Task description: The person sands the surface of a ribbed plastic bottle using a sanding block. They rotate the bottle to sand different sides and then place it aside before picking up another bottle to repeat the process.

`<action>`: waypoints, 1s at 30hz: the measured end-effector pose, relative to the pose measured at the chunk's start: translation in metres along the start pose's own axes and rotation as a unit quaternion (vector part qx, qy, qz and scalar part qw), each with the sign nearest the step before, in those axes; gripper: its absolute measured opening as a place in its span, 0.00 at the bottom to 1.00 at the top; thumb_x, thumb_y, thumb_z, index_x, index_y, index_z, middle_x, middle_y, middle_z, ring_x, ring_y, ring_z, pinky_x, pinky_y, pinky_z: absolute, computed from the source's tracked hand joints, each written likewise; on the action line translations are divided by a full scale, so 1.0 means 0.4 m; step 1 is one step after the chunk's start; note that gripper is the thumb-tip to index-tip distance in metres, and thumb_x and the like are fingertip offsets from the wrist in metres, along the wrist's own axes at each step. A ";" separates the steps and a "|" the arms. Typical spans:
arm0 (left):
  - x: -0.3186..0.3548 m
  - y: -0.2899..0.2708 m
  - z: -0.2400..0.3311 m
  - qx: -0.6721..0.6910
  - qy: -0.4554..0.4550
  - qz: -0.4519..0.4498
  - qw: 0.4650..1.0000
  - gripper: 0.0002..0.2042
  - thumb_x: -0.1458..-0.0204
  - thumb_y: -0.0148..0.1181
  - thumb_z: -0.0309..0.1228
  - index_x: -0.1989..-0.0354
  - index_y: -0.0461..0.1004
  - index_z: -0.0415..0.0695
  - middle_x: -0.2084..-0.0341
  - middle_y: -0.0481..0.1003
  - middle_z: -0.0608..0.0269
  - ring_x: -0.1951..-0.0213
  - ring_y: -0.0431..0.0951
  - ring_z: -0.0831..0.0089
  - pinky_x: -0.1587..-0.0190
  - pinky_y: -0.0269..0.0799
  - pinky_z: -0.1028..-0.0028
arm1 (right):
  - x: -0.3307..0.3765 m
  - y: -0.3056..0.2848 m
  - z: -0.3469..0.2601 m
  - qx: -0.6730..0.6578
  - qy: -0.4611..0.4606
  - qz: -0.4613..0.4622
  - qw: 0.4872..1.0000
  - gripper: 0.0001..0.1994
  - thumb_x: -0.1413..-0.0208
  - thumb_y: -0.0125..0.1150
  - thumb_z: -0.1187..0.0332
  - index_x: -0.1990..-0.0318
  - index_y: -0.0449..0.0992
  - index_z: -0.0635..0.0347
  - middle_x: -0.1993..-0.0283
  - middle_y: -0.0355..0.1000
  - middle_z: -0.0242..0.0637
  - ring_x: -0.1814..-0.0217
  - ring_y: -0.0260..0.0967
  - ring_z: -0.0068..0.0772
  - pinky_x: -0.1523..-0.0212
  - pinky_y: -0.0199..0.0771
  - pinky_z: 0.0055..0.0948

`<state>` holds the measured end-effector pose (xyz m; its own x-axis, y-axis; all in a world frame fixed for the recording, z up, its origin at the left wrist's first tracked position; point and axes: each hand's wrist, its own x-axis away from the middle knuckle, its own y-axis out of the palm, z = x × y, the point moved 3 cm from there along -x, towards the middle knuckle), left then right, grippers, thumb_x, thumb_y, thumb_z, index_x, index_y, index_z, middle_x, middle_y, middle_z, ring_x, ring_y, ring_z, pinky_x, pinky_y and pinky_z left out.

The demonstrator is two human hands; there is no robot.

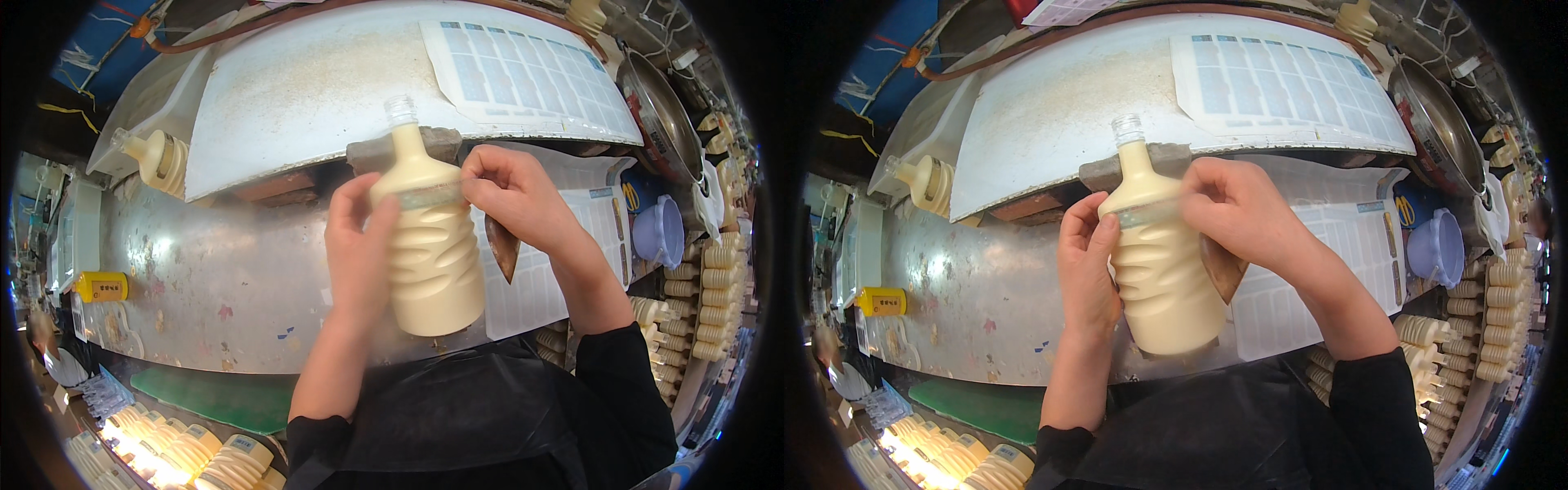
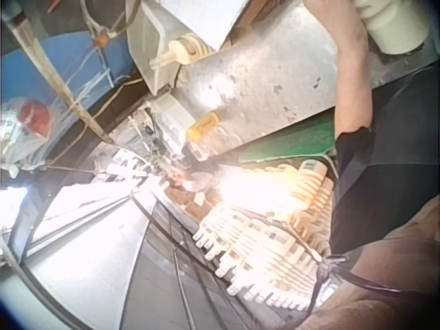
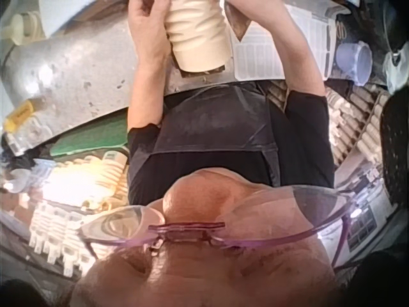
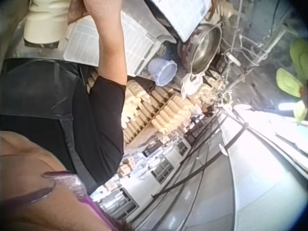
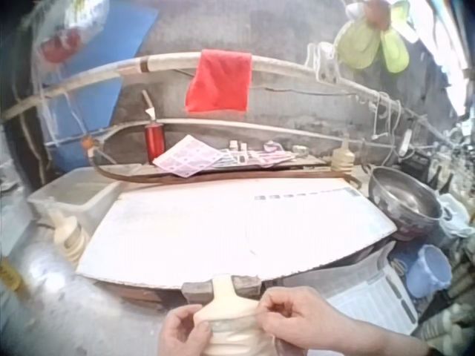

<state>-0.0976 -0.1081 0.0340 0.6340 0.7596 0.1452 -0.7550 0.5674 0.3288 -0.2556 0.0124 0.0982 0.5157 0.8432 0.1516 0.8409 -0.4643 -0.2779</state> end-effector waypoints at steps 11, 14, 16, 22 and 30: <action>0.009 0.015 0.014 0.008 -0.004 0.021 1.000 0.16 0.38 0.61 0.29 0.43 0.70 0.39 0.49 0.73 0.60 0.49 0.73 0.75 0.44 0.71 0.72 | -0.032 -0.012 0.089 -0.055 0.018 0.019 0.998 0.04 0.41 0.60 0.70 0.64 0.76 0.61 0.71 0.73 0.27 0.74 0.66 0.12 0.74 0.65 0.17; 0.009 0.014 0.008 0.038 -0.003 0.021 0.999 0.14 0.36 0.59 0.28 0.44 0.71 0.39 0.51 0.74 0.62 0.49 0.73 0.76 0.44 0.71 0.73 | -0.030 -0.040 0.110 -0.120 0.093 0.013 0.988 0.07 0.37 0.59 0.67 0.57 0.76 0.60 0.69 0.73 0.28 0.70 0.66 0.13 0.70 0.66 0.16; 0.008 0.010 0.007 0.051 -0.003 0.024 0.998 0.13 0.35 0.58 0.28 0.44 0.72 0.38 0.52 0.75 0.63 0.49 0.74 0.76 0.43 0.71 0.73 | -0.016 -0.032 0.121 -0.158 0.085 0.024 0.984 0.08 0.35 0.58 0.67 0.54 0.76 0.61 0.69 0.72 0.28 0.68 0.67 0.13 0.69 0.66 0.16; 0.001 0.002 -0.005 0.053 -0.001 0.031 0.998 0.13 0.34 0.58 0.28 0.44 0.72 0.38 0.51 0.76 0.62 0.49 0.75 0.75 0.44 0.74 0.72 | -0.013 0.026 0.104 -0.116 0.049 0.026 0.992 0.14 0.33 0.60 0.63 0.46 0.72 0.62 0.66 0.75 0.27 0.65 0.67 0.12 0.66 0.68 0.16; 0.001 0.006 -0.007 0.063 -0.007 0.027 0.998 0.14 0.36 0.59 0.24 0.44 0.71 0.37 0.51 0.73 0.63 0.50 0.73 0.77 0.44 0.69 0.75 | -0.018 0.030 0.118 -0.131 0.048 0.027 0.990 0.13 0.33 0.60 0.64 0.47 0.72 0.61 0.68 0.74 0.25 0.67 0.67 0.11 0.67 0.67 0.16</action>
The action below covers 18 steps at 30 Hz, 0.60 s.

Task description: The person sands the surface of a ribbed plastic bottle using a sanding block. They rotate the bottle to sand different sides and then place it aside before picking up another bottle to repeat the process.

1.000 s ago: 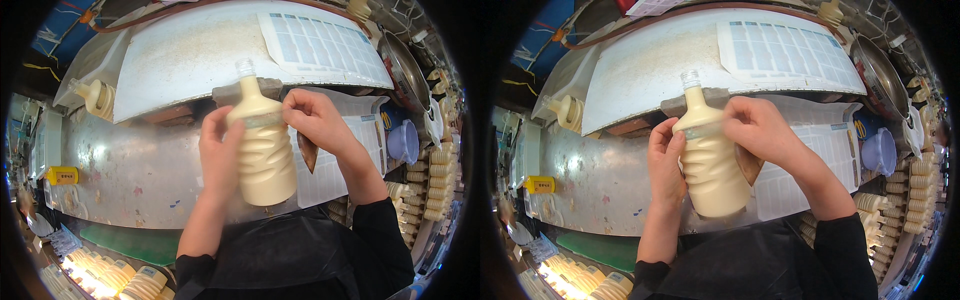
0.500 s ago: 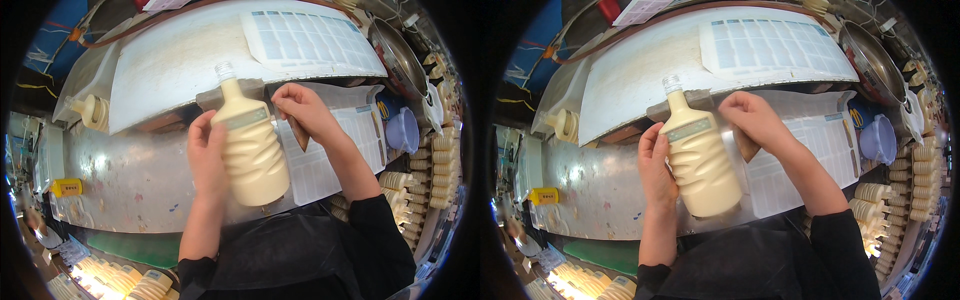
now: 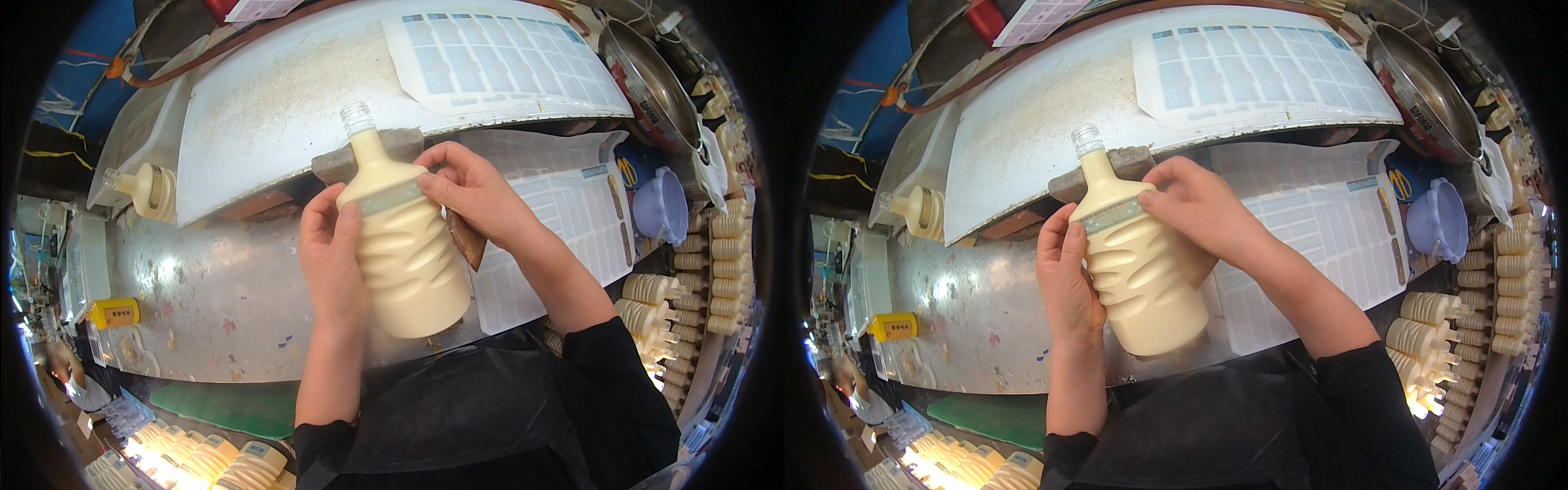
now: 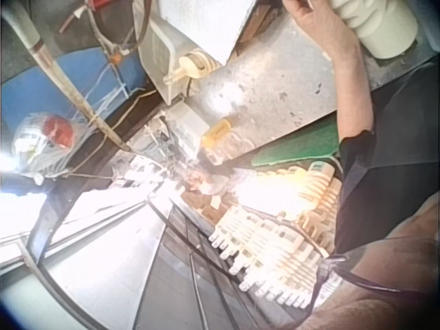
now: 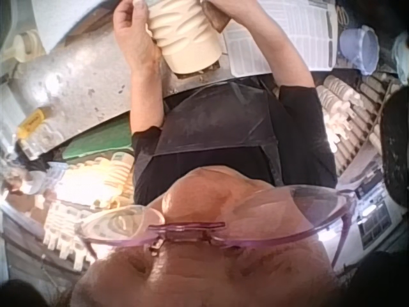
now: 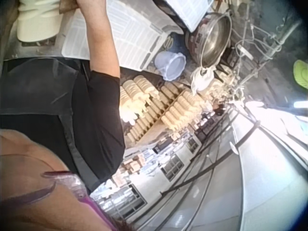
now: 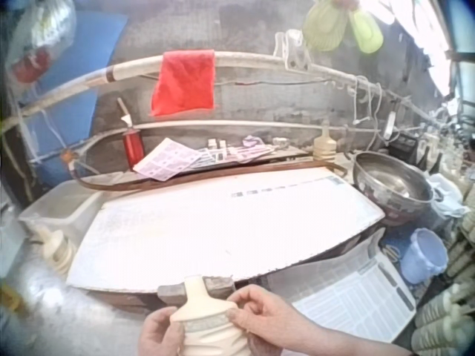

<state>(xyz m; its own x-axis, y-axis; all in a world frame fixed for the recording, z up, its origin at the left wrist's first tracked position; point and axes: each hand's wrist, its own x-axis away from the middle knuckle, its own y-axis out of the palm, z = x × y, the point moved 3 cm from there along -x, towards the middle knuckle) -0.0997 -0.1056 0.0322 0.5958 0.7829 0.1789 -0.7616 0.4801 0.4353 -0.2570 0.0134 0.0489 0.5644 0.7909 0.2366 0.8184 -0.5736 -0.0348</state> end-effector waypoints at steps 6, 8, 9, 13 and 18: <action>0.001 0.001 0.007 0.030 -0.026 0.001 0.999 0.13 0.35 0.56 0.26 0.44 0.71 0.38 0.50 0.75 0.61 0.49 0.74 0.76 0.45 0.72 0.74 | 0.015 0.005 -0.028 0.017 0.030 0.003 0.999 0.15 0.33 0.60 0.62 0.45 0.72 0.61 0.66 0.73 0.27 0.67 0.66 0.12 0.66 0.66 0.15; 0.001 -0.010 0.003 0.059 -0.029 0.001 0.998 0.13 0.34 0.55 0.26 0.44 0.72 0.37 0.51 0.76 0.60 0.49 0.75 0.74 0.45 0.73 0.72 | 0.018 -0.004 -0.026 0.000 0.016 -0.006 1.000 0.16 0.32 0.58 0.60 0.44 0.72 0.61 0.64 0.73 0.28 0.66 0.65 0.12 0.66 0.66 0.15; 0.001 -0.016 0.002 0.073 -0.030 0.001 0.997 0.13 0.33 0.54 0.27 0.43 0.73 0.37 0.51 0.77 0.60 0.49 0.75 0.74 0.44 0.73 0.71 | 0.019 -0.007 -0.026 -0.009 0.009 -0.011 1.000 0.17 0.32 0.58 0.60 0.43 0.73 0.61 0.64 0.72 0.28 0.66 0.65 0.12 0.66 0.66 0.15; 0.015 -0.006 0.017 0.083 -0.041 -0.003 0.996 0.14 0.34 0.55 0.26 0.43 0.73 0.37 0.50 0.76 0.60 0.47 0.74 0.74 0.42 0.71 0.71 | 0.016 0.003 -0.026 -0.009 -0.021 -0.010 1.000 0.18 0.31 0.57 0.60 0.42 0.72 0.62 0.65 0.71 0.27 0.68 0.64 0.11 0.68 0.65 0.14; 0.010 -0.018 0.008 -0.006 -0.031 -0.020 0.999 0.20 0.40 0.63 0.26 0.40 0.71 0.39 0.44 0.72 0.58 0.46 0.74 0.72 0.42 0.73 0.71 | 0.018 0.002 -0.019 0.059 -0.019 0.009 0.998 0.16 0.32 0.60 0.63 0.44 0.70 0.63 0.69 0.71 0.27 0.79 0.64 0.11 0.83 0.59 0.13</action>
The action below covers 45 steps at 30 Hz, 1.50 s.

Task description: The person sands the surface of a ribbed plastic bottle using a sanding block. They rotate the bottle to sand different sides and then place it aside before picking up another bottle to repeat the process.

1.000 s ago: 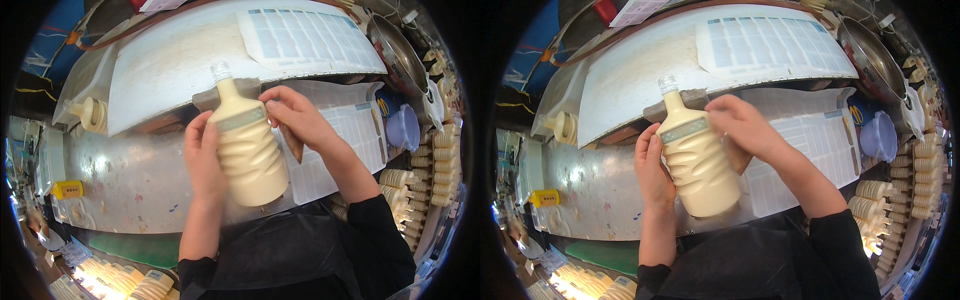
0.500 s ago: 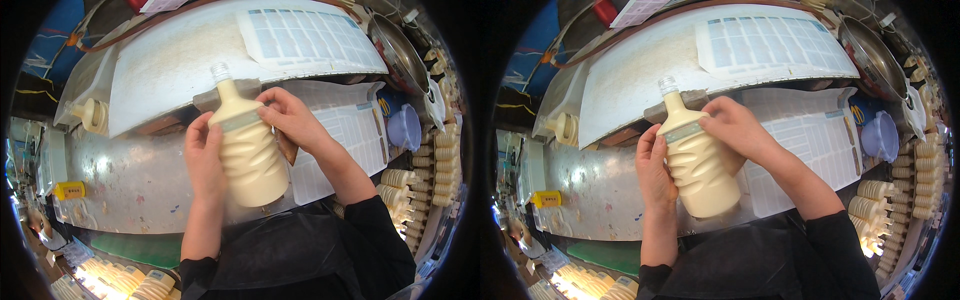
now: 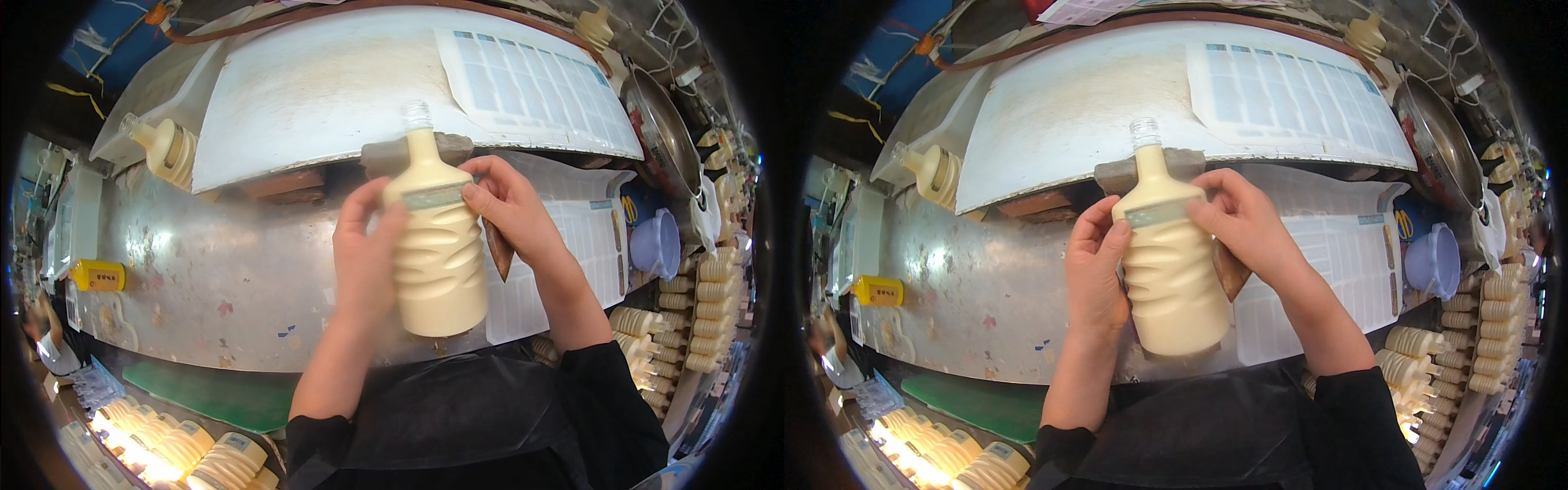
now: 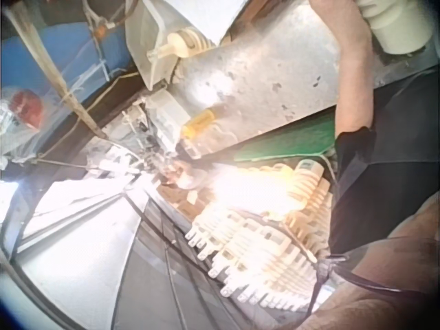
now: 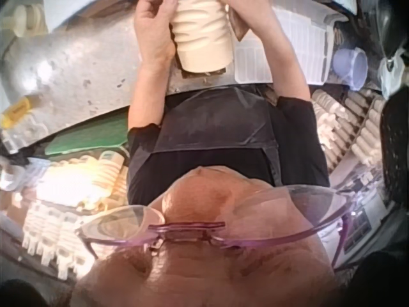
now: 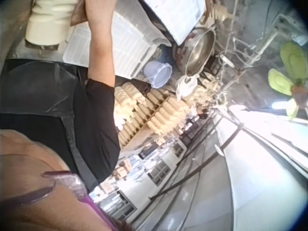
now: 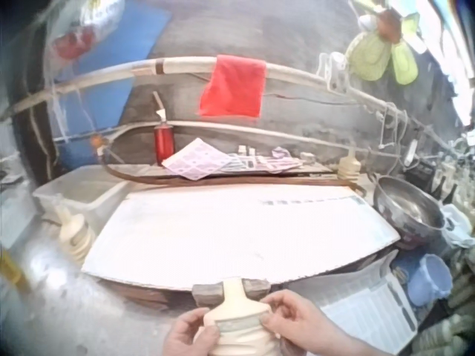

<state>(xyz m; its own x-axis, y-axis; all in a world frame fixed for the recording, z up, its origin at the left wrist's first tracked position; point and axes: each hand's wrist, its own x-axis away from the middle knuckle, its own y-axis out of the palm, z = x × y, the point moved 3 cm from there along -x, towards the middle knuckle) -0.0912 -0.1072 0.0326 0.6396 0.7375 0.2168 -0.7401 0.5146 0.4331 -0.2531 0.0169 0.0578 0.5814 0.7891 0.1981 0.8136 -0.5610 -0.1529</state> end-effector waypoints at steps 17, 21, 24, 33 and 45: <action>0.020 -0.026 -0.006 -0.054 0.030 -0.026 0.998 0.28 0.41 0.63 0.28 0.32 0.63 0.40 0.43 0.70 0.54 0.41 0.71 0.65 0.38 0.69 0.65 | 0.021 -0.004 -0.016 -0.123 0.048 0.006 0.991 0.17 0.32 0.58 0.62 0.43 0.72 0.65 0.70 0.69 0.24 0.81 0.56 0.09 0.79 0.55 0.14; 0.044 -0.038 -0.030 -0.177 0.098 -0.037 0.979 0.35 0.44 0.67 0.33 0.30 0.58 0.39 0.40 0.67 0.49 0.38 0.68 0.58 0.35 0.65 0.59 | 0.041 -0.040 0.023 -0.077 0.077 0.008 0.994 0.18 0.30 0.56 0.60 0.44 0.74 0.67 0.72 0.69 0.25 0.81 0.57 0.10 0.80 0.54 0.14; 0.048 -0.034 -0.040 -0.200 0.117 -0.043 0.972 0.37 0.46 0.69 0.36 0.30 0.58 0.37 0.39 0.66 0.46 0.37 0.68 0.55 0.35 0.64 0.57 | 0.063 -0.026 0.032 -0.095 0.072 0.015 0.993 0.18 0.30 0.56 0.61 0.44 0.76 0.68 0.72 0.69 0.25 0.81 0.57 0.10 0.80 0.55 0.14; 0.054 -0.020 -0.035 -0.209 0.130 -0.050 0.968 0.36 0.46 0.68 0.31 0.31 0.58 0.36 0.38 0.66 0.45 0.35 0.67 0.55 0.33 0.62 0.60 | 0.099 -0.004 -0.009 -0.058 0.076 0.017 0.995 0.21 0.36 0.51 0.72 0.37 0.77 0.63 0.70 0.72 0.25 0.72 0.63 0.11 0.71 0.63 0.13; 0.050 0.014 -0.018 -0.054 0.013 -0.026 0.998 0.33 0.45 0.50 0.22 0.27 0.53 0.34 0.33 0.63 0.49 0.33 0.65 0.61 0.30 0.61 0.61 | 0.120 0.008 -0.058 0.039 -0.062 0.000 0.997 0.22 0.36 0.46 0.76 0.35 0.72 0.64 0.72 0.74 0.31 0.69 0.70 0.16 0.66 0.72 0.21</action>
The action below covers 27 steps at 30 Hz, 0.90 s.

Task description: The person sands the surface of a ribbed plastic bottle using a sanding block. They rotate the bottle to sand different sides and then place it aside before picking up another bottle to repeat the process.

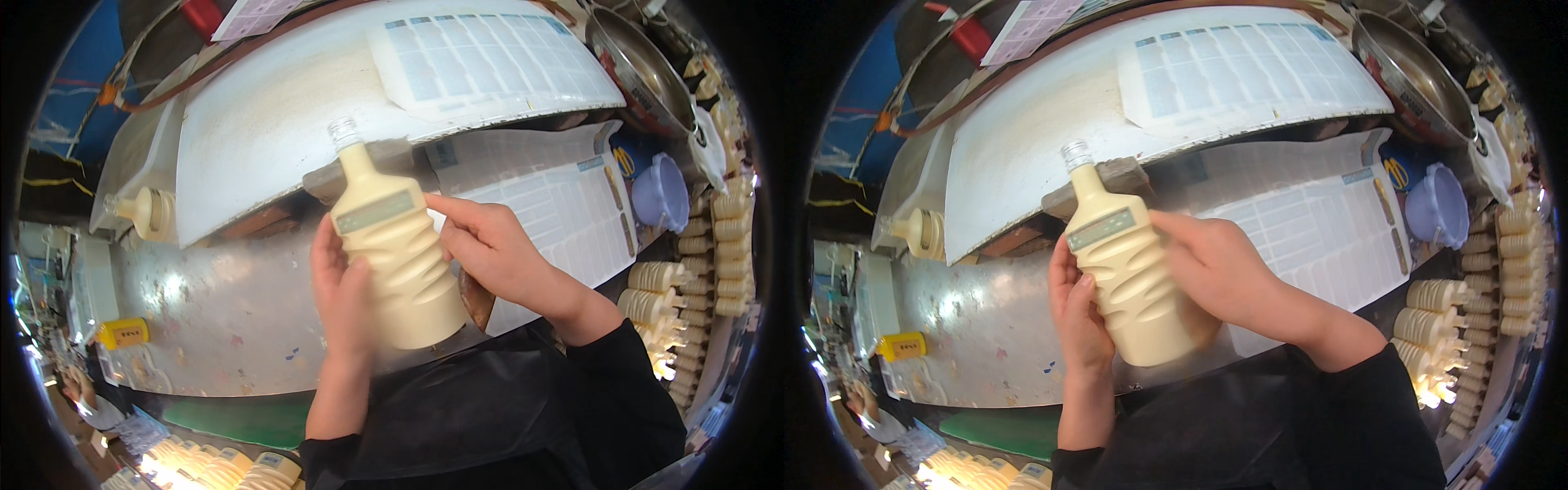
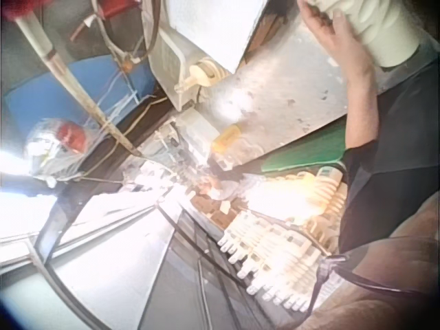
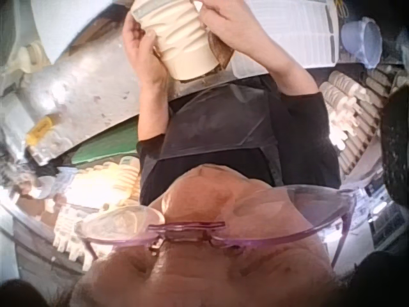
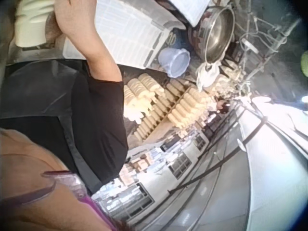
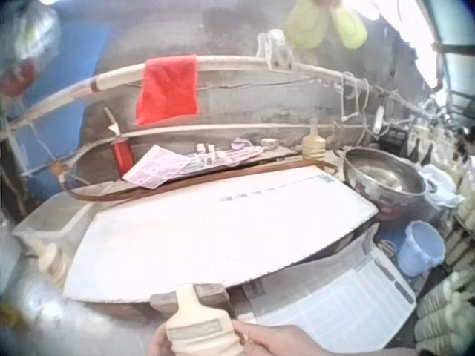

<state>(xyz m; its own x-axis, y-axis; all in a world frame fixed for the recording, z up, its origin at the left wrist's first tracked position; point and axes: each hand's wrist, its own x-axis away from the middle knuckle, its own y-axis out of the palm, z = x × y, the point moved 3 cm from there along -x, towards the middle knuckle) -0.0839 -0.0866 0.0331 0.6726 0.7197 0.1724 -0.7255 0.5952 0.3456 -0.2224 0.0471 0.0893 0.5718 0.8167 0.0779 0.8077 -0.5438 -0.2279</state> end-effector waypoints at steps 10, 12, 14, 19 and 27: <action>0.011 0.041 0.026 -0.095 0.053 0.057 0.992 0.31 0.44 0.49 0.24 0.29 0.56 0.35 0.37 0.65 0.51 0.37 0.68 0.63 0.30 0.62 0.62 | -0.046 -0.022 0.101 -0.044 0.014 0.009 0.999 0.16 0.34 0.53 0.71 0.42 0.74 0.65 0.68 0.75 0.31 0.65 0.71 0.17 0.62 0.73 0.22; -0.001 0.035 0.035 -0.085 0.041 0.044 0.995 0.29 0.42 0.51 0.26 0.31 0.58 0.35 0.39 0.67 0.53 0.38 0.67 0.64 0.30 0.61 0.62 | -0.078 -0.023 0.119 -0.087 -0.020 0.037 0.995 0.14 0.34 0.56 0.68 0.44 0.73 0.65 0.66 0.75 0.28 0.64 0.70 0.16 0.62 0.72 0.21; -0.023 0.000 0.022 -0.076 0.045 0.057 0.994 0.23 0.36 0.52 0.29 0.34 0.61 0.37 0.42 0.69 0.55 0.40 0.69 0.66 0.34 0.66 0.62 | -0.107 -0.022 0.111 -0.140 0.025 -0.015 0.990 0.14 0.34 0.58 0.67 0.46 0.73 0.64 0.67 0.73 0.26 0.65 0.68 0.13 0.63 0.69 0.18; -0.042 0.010 0.023 -0.037 0.018 0.089 0.995 0.14 0.31 0.51 0.31 0.41 0.67 0.39 0.49 0.74 0.58 0.48 0.75 0.71 0.43 0.74 0.67 | -0.131 -0.012 0.088 -0.132 0.071 -0.036 0.988 0.13 0.36 0.63 0.65 0.50 0.72 0.63 0.71 0.68 0.23 0.69 0.63 0.10 0.69 0.64 0.16; -0.050 0.001 0.010 0.018 0.025 0.063 0.998 0.14 0.34 0.56 0.28 0.43 0.69 0.38 0.50 0.73 0.59 0.50 0.74 0.73 0.44 0.71 0.71 | -0.129 -0.003 0.089 -0.106 0.065 -0.010 0.992 0.15 0.39 0.67 0.65 0.51 0.71 0.62 0.73 0.64 0.21 0.72 0.60 0.09 0.73 0.60 0.16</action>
<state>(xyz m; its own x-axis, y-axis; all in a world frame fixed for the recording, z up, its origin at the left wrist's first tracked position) -0.0971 -0.1023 0.0336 0.5668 0.8059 0.1710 -0.7981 0.4857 0.3566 -0.2582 0.0125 0.0510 0.5573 0.8036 0.2089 0.8236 -0.5669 -0.0166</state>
